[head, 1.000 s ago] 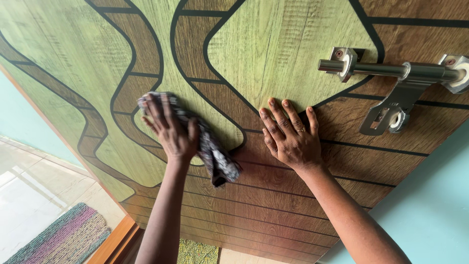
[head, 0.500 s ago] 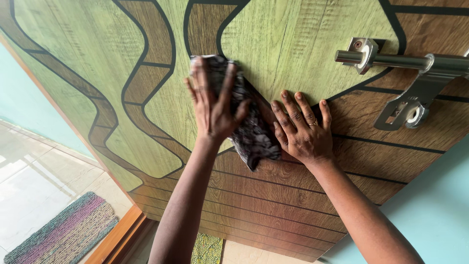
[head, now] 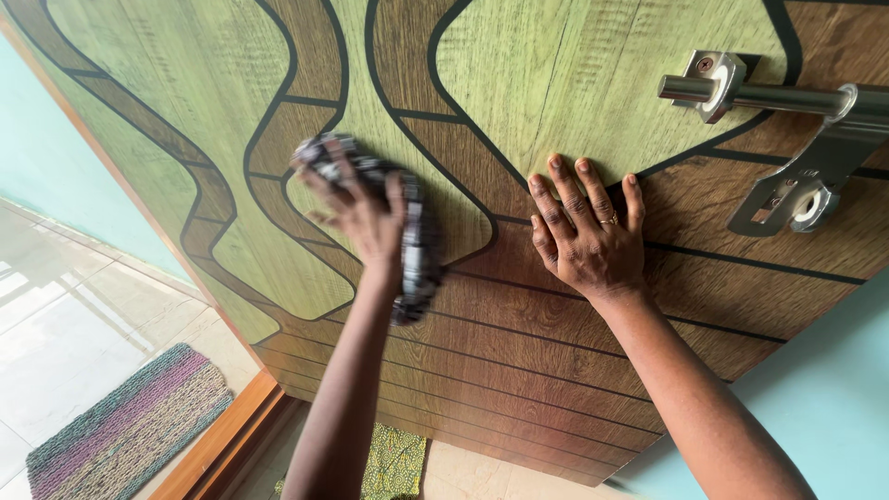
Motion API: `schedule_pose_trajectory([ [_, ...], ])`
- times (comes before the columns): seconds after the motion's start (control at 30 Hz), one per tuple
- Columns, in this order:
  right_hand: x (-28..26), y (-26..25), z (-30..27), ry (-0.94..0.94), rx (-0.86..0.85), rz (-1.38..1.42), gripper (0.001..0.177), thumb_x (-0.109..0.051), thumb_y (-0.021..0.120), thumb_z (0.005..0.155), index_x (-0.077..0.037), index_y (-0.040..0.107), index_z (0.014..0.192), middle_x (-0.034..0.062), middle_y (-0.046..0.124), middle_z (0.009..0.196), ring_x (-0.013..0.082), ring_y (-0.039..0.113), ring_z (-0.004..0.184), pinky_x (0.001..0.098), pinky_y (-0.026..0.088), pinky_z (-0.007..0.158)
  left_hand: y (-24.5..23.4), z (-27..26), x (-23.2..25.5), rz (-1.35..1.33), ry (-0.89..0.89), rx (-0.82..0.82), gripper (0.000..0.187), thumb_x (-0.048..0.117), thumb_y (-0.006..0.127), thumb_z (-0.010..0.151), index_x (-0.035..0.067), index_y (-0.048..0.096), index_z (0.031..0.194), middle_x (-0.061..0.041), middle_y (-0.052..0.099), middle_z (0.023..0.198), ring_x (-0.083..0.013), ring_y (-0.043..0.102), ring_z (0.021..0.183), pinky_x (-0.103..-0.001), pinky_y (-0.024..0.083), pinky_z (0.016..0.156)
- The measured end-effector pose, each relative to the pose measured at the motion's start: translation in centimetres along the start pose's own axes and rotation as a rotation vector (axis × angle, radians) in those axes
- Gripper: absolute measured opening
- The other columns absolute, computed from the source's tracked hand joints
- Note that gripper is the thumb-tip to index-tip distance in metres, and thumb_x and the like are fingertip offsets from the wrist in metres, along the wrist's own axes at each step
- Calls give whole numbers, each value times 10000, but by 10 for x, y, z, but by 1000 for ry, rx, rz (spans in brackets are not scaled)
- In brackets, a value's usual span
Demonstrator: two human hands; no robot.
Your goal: The person wipes the surface of a wooden door with a cloth, moving their hands across the different panels and designs on the door.
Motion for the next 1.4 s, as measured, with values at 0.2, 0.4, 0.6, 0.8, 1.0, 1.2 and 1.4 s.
schedule_pose_trajectory([
  [0.2,1,0,-2,6,-49,-27,513,-449,451,1142,-285,466,1629,-13,412,1700,216,313,1577,576,95,1267,-50,-46,131,39,622,-183,830,771,458,984,371,155,1644,-197,-137,1716,-349,-153,1611,-664,-280,1172],
  [0.4,-1,0,0,12,4,21,518,-460,451,1150,-271,466,1632,6,423,1693,224,324,1571,585,109,1259,-36,-18,52,2,131,-238,897,754,367,995,257,65,1678,-254,-184,1683,-428,-144,1578,-676,-292,1114],
  [0.6,-2,-2,0,5,15,20,512,-448,451,1150,-254,482,1623,15,443,1682,239,338,1566,605,136,1251,-30,7,-69,-145,-461,-226,912,778,253,961,292,-76,1659,-157,-178,1722,-369,-114,1620,-771,-108,1150],
  [0.8,-3,-4,2,6,8,14,511,-442,459,1150,-249,488,1623,19,444,1685,240,335,1568,606,136,1248,-13,-26,16,-112,-190,-106,921,726,323,1050,216,-128,1671,-243,-274,1681,-441,-151,1578,-727,-92,1223],
  [1.0,-1,-8,2,18,-30,45,517,-423,448,1142,-253,466,1630,21,431,1691,238,331,1571,600,131,1247,-29,-62,122,-140,541,-200,799,638,507,998,241,255,1645,-267,-35,1715,-429,-46,1617,-624,-260,1221],
  [1.2,0,0,1,7,16,0,530,-470,400,1150,-272,428,1640,3,406,1693,224,305,1568,582,103,1251,-2,-37,41,-169,271,17,831,644,409,980,173,267,1650,-306,24,1708,-460,23,1616,-633,-245,1199],
  [1.4,0,3,-1,3,5,3,529,-473,398,1151,-270,418,1640,3,398,1692,224,299,1569,583,100,1256,27,-26,-70,-141,-282,126,828,669,345,1038,215,108,1689,-190,53,1769,-424,57,1656,-737,36,1241],
])
Point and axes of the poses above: each hand's wrist, its own z-axis towards the middle knuckle, its own y-axis out of the palm, x = y × z, the point moved 2 cm from there along z, towards the middle knuckle
